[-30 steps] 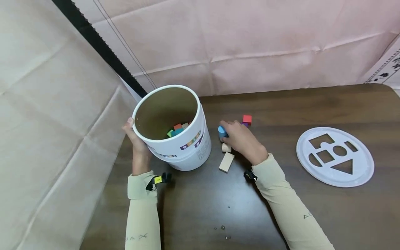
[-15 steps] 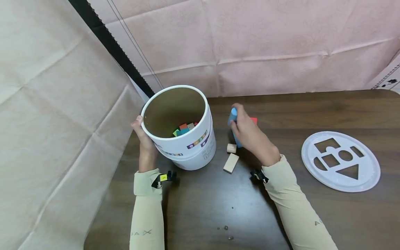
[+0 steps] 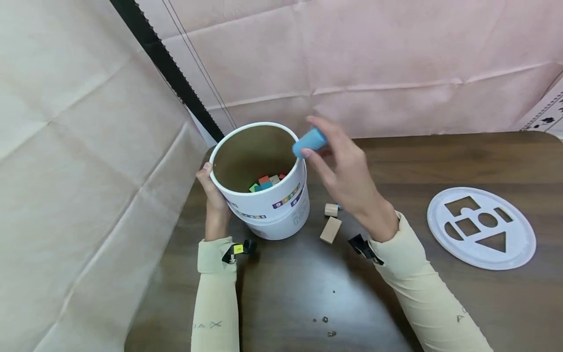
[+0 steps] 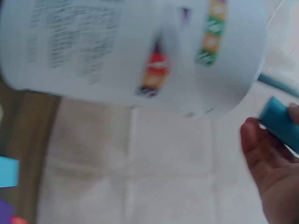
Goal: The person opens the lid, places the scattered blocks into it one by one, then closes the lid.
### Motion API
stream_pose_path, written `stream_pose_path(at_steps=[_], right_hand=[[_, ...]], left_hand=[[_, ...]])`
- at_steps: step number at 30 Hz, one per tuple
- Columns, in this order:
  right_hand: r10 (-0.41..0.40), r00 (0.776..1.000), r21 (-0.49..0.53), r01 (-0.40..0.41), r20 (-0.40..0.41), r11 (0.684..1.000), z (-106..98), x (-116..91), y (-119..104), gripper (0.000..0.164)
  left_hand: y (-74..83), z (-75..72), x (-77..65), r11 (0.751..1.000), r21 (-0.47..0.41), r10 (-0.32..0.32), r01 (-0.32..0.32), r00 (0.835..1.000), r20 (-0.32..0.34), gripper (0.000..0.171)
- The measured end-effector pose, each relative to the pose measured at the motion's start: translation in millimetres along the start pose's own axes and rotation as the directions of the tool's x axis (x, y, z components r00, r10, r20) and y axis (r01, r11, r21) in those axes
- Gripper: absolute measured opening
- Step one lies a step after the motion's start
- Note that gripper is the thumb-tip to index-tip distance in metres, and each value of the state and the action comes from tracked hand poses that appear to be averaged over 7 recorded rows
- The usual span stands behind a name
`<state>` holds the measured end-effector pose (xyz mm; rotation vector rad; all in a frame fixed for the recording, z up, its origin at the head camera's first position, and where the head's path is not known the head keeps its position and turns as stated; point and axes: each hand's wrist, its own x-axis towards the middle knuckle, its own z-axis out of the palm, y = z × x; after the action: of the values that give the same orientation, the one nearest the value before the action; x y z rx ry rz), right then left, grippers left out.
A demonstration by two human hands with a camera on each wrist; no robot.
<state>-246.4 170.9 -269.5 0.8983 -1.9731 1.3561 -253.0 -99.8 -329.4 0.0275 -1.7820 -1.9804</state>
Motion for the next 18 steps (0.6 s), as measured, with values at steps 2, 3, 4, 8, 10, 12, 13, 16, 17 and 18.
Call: stream_pose_path(at_steps=[2, 3, 4, 8, 10, 12, 13, 16, 17, 18], right_hand=[[0.005, 0.991, -0.022, -0.002, 0.135, 1.000, 2.4, 10.9, -7.6, 0.047], [0.021, 0.974, -0.044, -0.012, 0.226, 0.999, 4.2, 17.0, -10.7, 0.044], [0.044, 0.945, -0.073, -0.021, 0.323, 0.997, 7.0, 23.8, -12.7, 0.041], [0.167, 0.776, -0.249, -0.013, 0.609, 0.968, 19.6, 53.6, -15.8, 0.030], [0.206, 0.697, -0.333, 0.049, 0.687, 0.942, 27.4, 66.5, -14.2, 0.025], [0.226, 0.611, -0.351, 0.091, 0.759, 0.932, 35.8, 75.9, -12.6, 0.019], [0.232, 0.558, -0.342, 0.100, 0.797, 0.934, 39.6, 79.3, -11.7, 0.017], [0.228, 0.386, -0.283, 0.093, 0.894, 0.954, 48.5, 87.4, -9.1, 0.017], [0.226, 0.327, -0.264, 0.075, 0.918, 0.962, 50.1, 89.6, -8.7, 0.020], [0.227, 0.272, -0.254, 0.065, 0.935, 0.965, 51.3, 91.5, -8.3, 0.023]], left_hand=[[-2.1, 2.7, -0.1, 1.000, -0.004, -0.004, 0.004, 1.000, -0.019, 0.064], [-2.8, 3.6, 0.3, 1.000, -0.008, 0.000, 0.000, 1.000, -0.025, 0.065], [-2.8, 3.5, 0.1, 1.000, -0.010, -0.002, 0.001, 0.999, -0.034, 0.065], [-2.6, 3.4, 0.0, 1.000, -0.003, -0.002, 0.002, 0.999, -0.051, 0.062], [-2.3, 3.7, 0.0, 1.000, -0.005, -0.002, 0.001, 0.998, -0.063, 0.059], [-2.2, 3.7, -0.5, 1.000, -0.002, -0.006, 0.006, 0.997, -0.077, 0.056], [-2.0, 3.9, -0.9, 1.000, -0.005, -0.008, 0.008, 0.997, -0.082, 0.055], [-1.6, 4.4, -2.4, 1.000, -0.006, -0.019, 0.019, 0.997, -0.074, 0.057], [-1.6, 4.8, -2.7, 1.000, -0.005, -0.020, 0.020, 0.998, -0.065, 0.058], [-1.6, 5.3, -2.9, 1.000, -0.012, -0.019, 0.018, 0.998, -0.056, 0.059]])
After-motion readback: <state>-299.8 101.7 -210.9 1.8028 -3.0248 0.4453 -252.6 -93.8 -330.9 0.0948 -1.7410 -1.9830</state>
